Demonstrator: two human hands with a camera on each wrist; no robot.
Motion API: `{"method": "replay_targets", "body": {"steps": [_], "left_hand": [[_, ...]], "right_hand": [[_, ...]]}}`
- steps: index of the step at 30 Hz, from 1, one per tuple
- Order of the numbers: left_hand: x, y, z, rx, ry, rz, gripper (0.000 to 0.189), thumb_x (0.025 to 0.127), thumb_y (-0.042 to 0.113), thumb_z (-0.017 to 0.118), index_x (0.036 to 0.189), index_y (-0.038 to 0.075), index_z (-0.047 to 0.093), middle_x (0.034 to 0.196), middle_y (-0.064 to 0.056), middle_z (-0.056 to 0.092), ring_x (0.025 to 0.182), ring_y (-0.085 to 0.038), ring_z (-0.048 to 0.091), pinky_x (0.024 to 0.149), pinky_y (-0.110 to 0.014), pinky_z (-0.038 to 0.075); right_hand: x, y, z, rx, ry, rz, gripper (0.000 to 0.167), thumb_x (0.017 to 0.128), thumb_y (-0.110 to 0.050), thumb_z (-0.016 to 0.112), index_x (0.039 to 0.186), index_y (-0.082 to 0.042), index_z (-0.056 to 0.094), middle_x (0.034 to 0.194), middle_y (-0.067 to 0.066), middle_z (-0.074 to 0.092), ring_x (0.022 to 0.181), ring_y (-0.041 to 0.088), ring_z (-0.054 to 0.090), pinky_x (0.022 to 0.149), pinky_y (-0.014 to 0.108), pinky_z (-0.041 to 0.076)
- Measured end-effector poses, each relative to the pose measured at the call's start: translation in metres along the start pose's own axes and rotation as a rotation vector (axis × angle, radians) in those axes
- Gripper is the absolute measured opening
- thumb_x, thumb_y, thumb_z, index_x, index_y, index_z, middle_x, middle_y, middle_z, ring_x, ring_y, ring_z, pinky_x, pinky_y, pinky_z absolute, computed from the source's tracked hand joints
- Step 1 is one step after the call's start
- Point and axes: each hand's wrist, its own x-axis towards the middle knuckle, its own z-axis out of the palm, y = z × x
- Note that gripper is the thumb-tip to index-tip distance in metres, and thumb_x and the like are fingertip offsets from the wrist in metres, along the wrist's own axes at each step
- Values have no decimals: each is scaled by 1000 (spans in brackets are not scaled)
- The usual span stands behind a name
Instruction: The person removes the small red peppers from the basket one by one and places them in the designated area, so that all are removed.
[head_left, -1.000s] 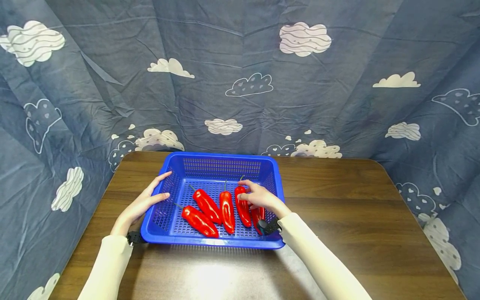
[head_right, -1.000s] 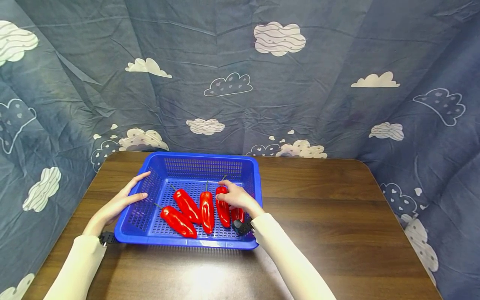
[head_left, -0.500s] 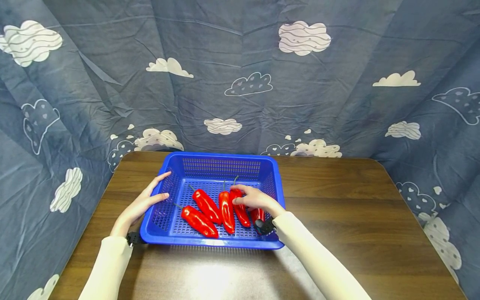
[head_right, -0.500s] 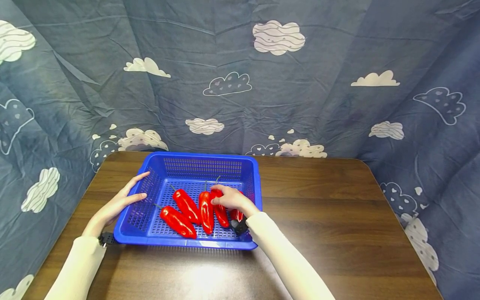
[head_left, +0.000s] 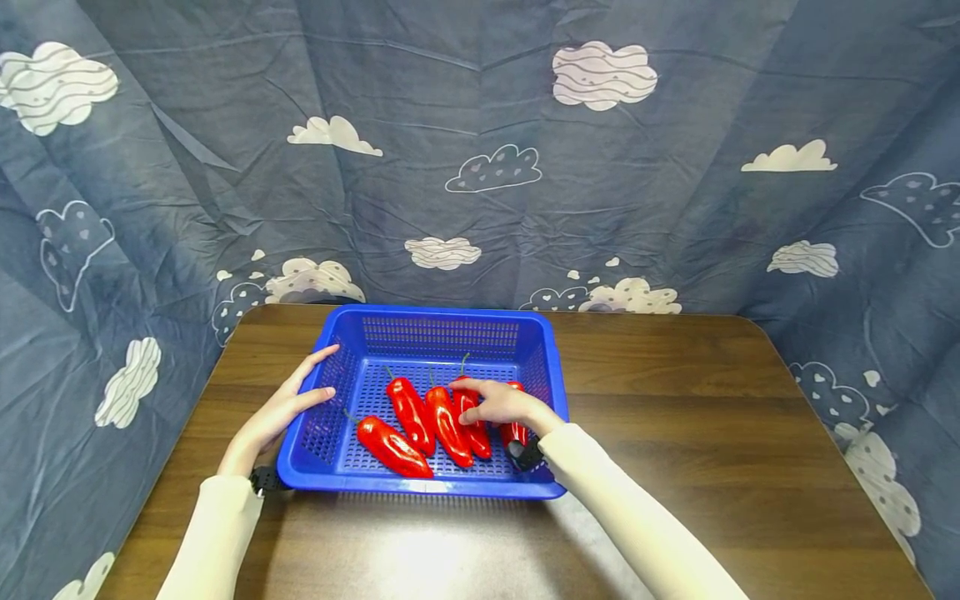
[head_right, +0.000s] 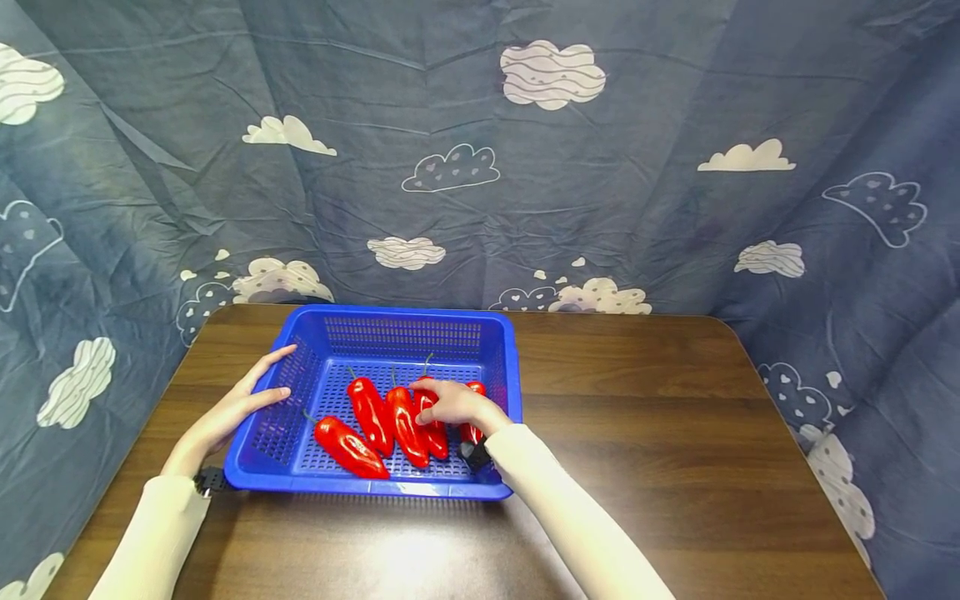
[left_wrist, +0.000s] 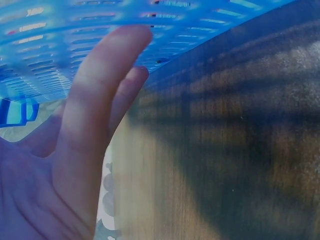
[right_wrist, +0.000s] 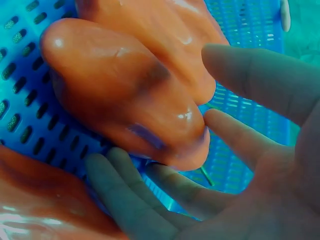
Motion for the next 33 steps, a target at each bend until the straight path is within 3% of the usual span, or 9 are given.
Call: {"method": "replay_targets", "body": {"steps": [4,6,9,18,25,33], "left_hand": [[0,0,0,8,4,-1,64,98,13,51,153,21,17,152,-23,14,125,-44,32,85,-40,48],[-1,0,0,4,4,-1,64,98,13,50,153,21,17,152,-23,14,125,-44,33,85,-40,49],[-1,0,0,-7,2,-4,64,99,13,50,153,21,17,151,-23,14,123,-45,35,84,-43,50],[-1,1,1,-5,8,-3,64,99,14,50,153,21,17,152,-23,14,122,-45,36,82,-44,50],[-2,1,1,-26,15,-2,64,98,13,50,153,21,18,151,-23,15,119,-45,39,81,-47,51],[0,-1,1,-15,15,1,64,98,13,50,153,20,18,152,-22,12,124,-46,33,84,-46,48]], "right_hand": [[2,1,1,-56,19,-35,59,80,-7,71,135,-4,51,110,18,59,85,22,56,77,31,48],[2,1,1,-89,29,-46,58,79,-7,72,134,-4,54,116,19,59,100,26,55,90,36,44],[3,1,2,-112,43,-49,56,78,-7,73,132,-6,56,119,19,59,110,29,52,97,40,40],[2,1,2,-54,181,-76,49,76,-7,74,124,-10,61,121,15,59,106,29,54,91,40,44],[3,-1,0,134,203,-89,49,80,-2,70,128,-8,57,113,16,55,77,28,58,64,38,54],[-1,-3,-6,339,176,-148,49,84,-2,67,131,-7,53,120,20,48,104,34,54,76,42,54]]}}
